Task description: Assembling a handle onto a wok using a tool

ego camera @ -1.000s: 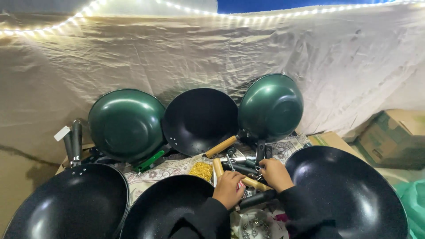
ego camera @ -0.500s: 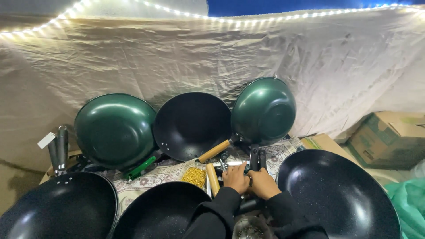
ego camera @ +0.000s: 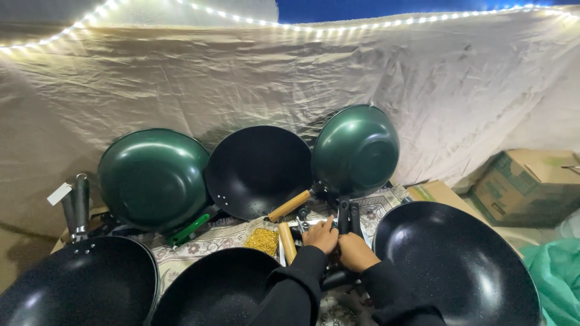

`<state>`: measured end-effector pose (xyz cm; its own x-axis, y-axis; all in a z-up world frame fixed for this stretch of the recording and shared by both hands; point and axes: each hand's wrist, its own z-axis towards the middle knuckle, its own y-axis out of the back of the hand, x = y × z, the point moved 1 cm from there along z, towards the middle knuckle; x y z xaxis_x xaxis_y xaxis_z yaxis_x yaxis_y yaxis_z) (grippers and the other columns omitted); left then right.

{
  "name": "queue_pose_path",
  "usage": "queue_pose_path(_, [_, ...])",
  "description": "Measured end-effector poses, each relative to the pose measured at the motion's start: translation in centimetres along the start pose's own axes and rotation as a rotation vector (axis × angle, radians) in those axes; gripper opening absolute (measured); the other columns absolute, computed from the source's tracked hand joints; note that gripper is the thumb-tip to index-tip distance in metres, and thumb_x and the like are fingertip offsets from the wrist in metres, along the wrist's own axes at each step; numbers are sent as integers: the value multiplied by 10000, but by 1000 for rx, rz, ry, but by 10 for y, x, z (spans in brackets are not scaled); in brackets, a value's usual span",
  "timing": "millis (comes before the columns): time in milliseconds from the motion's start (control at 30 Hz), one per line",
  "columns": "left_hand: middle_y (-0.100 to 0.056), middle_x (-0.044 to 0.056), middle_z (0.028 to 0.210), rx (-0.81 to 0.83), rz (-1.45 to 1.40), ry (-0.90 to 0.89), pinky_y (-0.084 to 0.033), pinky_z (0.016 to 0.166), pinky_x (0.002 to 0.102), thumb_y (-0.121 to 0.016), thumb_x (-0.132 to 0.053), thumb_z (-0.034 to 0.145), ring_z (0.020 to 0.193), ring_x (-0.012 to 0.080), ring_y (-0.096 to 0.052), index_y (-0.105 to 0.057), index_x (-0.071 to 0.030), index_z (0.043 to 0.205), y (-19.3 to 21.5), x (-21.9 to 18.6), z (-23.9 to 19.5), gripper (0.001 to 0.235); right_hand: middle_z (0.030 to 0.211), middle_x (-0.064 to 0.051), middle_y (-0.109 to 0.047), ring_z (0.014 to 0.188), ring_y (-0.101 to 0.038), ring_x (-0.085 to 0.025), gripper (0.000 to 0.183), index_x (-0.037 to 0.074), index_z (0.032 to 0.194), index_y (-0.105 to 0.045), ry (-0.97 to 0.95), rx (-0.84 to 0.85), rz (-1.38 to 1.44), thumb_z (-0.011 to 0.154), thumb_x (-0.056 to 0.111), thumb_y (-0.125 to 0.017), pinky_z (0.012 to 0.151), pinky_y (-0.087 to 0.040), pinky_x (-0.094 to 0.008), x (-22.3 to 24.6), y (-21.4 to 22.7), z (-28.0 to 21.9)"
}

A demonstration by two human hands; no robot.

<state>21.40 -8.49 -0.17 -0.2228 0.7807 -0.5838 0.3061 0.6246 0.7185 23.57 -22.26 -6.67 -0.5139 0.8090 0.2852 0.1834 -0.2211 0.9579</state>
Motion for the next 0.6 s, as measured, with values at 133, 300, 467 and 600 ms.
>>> queue_pose_path(133, [-177,-32,1719,12,32,20,-163,1213,533,-234,-389,959,1524,319,-225,-167,-350,1658,0,-4,2,703,785,-135,-706,745,-640,-382,95,73,768,-689,27,-16,-4,720,18,-627,672,-498,-466,3,3,-3])
queue_pose_path(300, [-294,-33,1683,-69,-103,9,-183,1195,542,-311,-360,898,1474,339,-318,-317,-316,1602,-10,4,21,705,783,-134,-734,752,-672,-368,117,64,757,-745,52,-47,31,721,-20,-672,675,-521,-455,6,8,-4])
queue_pose_path(467, [-430,57,1544,-127,-207,-31,-261,1159,516,-377,-356,868,1376,318,-448,-489,-325,1478,-12,10,24,620,722,-118,-711,692,-668,-356,67,75,683,-731,92,-165,-58,691,39,-675,647,-523,-474,0,-2,2])
queue_pose_path(600, [-692,58,1073,-276,-578,-103,-475,972,385,-534,-290,860,1040,258,-654,-661,-240,1294,-30,24,49,456,806,-81,-736,753,-691,-295,131,60,752,-769,72,-152,8,709,-34,-687,727,-558,-412,9,8,-1])
